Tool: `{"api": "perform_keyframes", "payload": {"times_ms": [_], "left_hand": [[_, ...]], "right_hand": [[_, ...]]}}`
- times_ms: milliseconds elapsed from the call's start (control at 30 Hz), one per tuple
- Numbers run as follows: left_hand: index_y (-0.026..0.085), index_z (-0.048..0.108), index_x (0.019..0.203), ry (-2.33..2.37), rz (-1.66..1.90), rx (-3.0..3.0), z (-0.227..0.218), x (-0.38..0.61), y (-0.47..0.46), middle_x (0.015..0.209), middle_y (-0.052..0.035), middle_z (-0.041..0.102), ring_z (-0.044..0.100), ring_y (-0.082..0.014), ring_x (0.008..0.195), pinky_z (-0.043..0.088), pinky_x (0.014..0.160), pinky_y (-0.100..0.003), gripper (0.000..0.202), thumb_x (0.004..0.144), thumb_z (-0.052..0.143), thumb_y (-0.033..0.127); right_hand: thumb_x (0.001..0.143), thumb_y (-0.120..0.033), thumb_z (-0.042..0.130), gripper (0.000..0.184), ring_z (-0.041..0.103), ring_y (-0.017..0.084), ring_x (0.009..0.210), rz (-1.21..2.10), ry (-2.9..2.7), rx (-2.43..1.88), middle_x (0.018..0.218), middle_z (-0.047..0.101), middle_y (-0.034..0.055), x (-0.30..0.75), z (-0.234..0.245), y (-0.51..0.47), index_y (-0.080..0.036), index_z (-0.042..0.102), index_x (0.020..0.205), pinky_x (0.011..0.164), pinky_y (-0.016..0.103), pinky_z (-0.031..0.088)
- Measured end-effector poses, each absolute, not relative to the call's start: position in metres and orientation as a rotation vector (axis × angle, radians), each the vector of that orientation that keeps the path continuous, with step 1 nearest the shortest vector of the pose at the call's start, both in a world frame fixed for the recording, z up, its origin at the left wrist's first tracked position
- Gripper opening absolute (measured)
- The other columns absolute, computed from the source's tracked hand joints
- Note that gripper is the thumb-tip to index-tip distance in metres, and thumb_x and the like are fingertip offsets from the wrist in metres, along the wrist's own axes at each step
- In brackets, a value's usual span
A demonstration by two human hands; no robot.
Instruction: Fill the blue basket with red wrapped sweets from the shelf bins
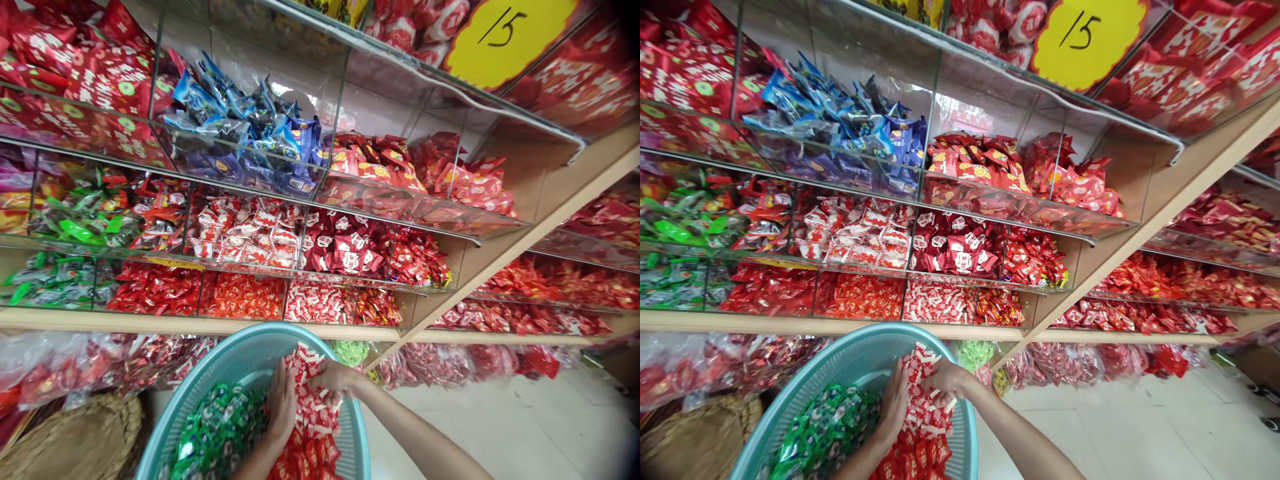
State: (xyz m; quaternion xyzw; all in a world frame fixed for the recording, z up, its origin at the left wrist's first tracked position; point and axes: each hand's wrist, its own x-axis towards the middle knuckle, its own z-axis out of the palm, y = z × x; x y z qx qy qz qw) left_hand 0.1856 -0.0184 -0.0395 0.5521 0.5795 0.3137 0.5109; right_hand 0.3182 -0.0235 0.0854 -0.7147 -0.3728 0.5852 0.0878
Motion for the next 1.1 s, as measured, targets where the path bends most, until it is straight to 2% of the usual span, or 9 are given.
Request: {"api": "perform_keyframes", "payload": {"times_ms": [167, 300, 367, 433, 533, 633, 867, 1000, 1100], "left_hand": [[0.006, 0.031, 0.139, 1.408, 0.758, 1.331, -0.039, 0.186, -0.019, 0.15, -0.013, 0.03, 0.024, -0.0193, 0.139, 0.015, 0.116, -0.034, 0.066, 0.087, 0.019, 0.046], [0.007, 0.031, 0.138, 1.395, 0.768, 1.341, -0.038, 0.186, -0.019, 0.151, -0.0121, 0.026, 0.023, -0.0193, 0.139, 0.014, 0.116, -0.035, 0.065, 0.087, 0.02, 0.045], [0.006, 0.03, 0.139, 1.387, 0.758, 1.344, -0.037, 0.186, -0.02, 0.151, -0.0127, 0.026, 0.023, -0.0195, 0.139, 0.014, 0.116, -0.035, 0.066, 0.087, 0.02, 0.045], [0.006, 0.029, 0.14, 1.386, 0.747, 1.334, -0.036, 0.186, -0.02, 0.151, -0.0126, 0.026, 0.023, -0.0193, 0.139, 0.014, 0.116, -0.035, 0.067, 0.087, 0.019, 0.047], [0.009, 0.028, 0.14, 1.393, 0.748, 1.318, -0.035, 0.186, -0.02, 0.152, -0.011, 0.025, 0.022, -0.0185, 0.14, 0.014, 0.117, -0.035, 0.067, 0.087, 0.019, 0.05], [0.008, 0.028, 0.14, 1.396, 0.756, 1.316, -0.035, 0.186, -0.021, 0.152, -0.0111, 0.024, 0.021, -0.0185, 0.14, 0.013, 0.117, -0.035, 0.068, 0.087, 0.019, 0.05], [0.008, 0.027, 0.141, 1.395, 0.741, 1.33, -0.033, 0.186, -0.021, 0.152, -0.011, 0.024, 0.02, -0.0178, 0.14, 0.012, 0.117, -0.032, 0.069, 0.087, 0.019, 0.051], [0.01, 0.027, 0.141, 1.393, 0.75, 1.329, -0.033, 0.185, -0.021, 0.153, -0.01, 0.023, 0.02, -0.0167, 0.14, 0.013, 0.116, -0.031, 0.068, 0.087, 0.02, 0.051], [0.011, 0.03, 0.14, 1.382, 0.768, 1.323, -0.036, 0.185, -0.021, 0.153, -0.0101, 0.023, 0.02, -0.0177, 0.14, 0.013, 0.116, -0.032, 0.067, 0.087, 0.022, 0.051]], "right_hand": [[0.061, -0.038, 0.076, 0.028, 0.048, 0.008, 0.03, 1.789, -1.112, -2.059, 0.043, 0.055, -0.0025, 0.32, 0.084, -0.023, -0.015, 0.061, 0.062, 0.028, 0.016, 0.035], [0.058, -0.045, 0.077, 0.036, 0.046, 0.006, 0.03, 1.821, -1.182, -1.971, 0.043, 0.053, -0.0049, 0.331, 0.091, -0.029, -0.016, 0.057, 0.06, 0.026, 0.014, 0.027], [0.059, -0.048, 0.077, 0.038, 0.048, 0.005, 0.033, 1.789, -1.157, -1.831, 0.048, 0.054, -0.0065, 0.339, 0.096, -0.036, -0.017, 0.057, 0.068, 0.027, 0.014, 0.026], [0.06, -0.046, 0.077, 0.04, 0.054, 0.006, 0.04, 1.738, -1.074, -1.64, 0.057, 0.057, -0.0073, 0.346, 0.1, -0.047, -0.019, 0.058, 0.082, 0.033, 0.014, 0.033], [0.062, -0.04, 0.078, 0.047, 0.061, 0.008, 0.055, 1.617, -0.955, -1.455, 0.07, 0.06, -0.0066, 0.352, 0.104, -0.066, -0.021, 0.055, 0.098, 0.052, 0.018, 0.046], [0.06, -0.037, 0.079, 0.055, 0.062, 0.011, 0.063, 1.474, -0.893, -1.468, 0.076, 0.061, -0.0052, 0.353, 0.101, -0.081, -0.022, 0.051, 0.104, 0.062, 0.024, 0.048], [0.067, -0.046, 0.071, 0.033, 0.059, 0.016, 0.06, 1.26, -1.072, -1.543, 0.064, 0.06, -0.0017, 0.351, 0.075, -0.082, -0.019, 0.053, 0.074, 0.061, 0.029, 0.046], [0.072, -0.043, 0.064, 0.027, 0.058, 0.017, 0.056, 1.191, -1.188, -1.687, 0.061, 0.059, -0.0012, 0.344, 0.072, -0.075, -0.018, 0.056, 0.077, 0.055, 0.028, 0.045], [0.076, -0.032, 0.057, 0.017, 0.057, 0.017, 0.06, 0.936, -1.394, -1.889, 0.067, 0.062, 0.002, 0.337, 0.078, -0.072, -0.016, 0.061, 0.08, 0.057, 0.027, 0.042]]}}
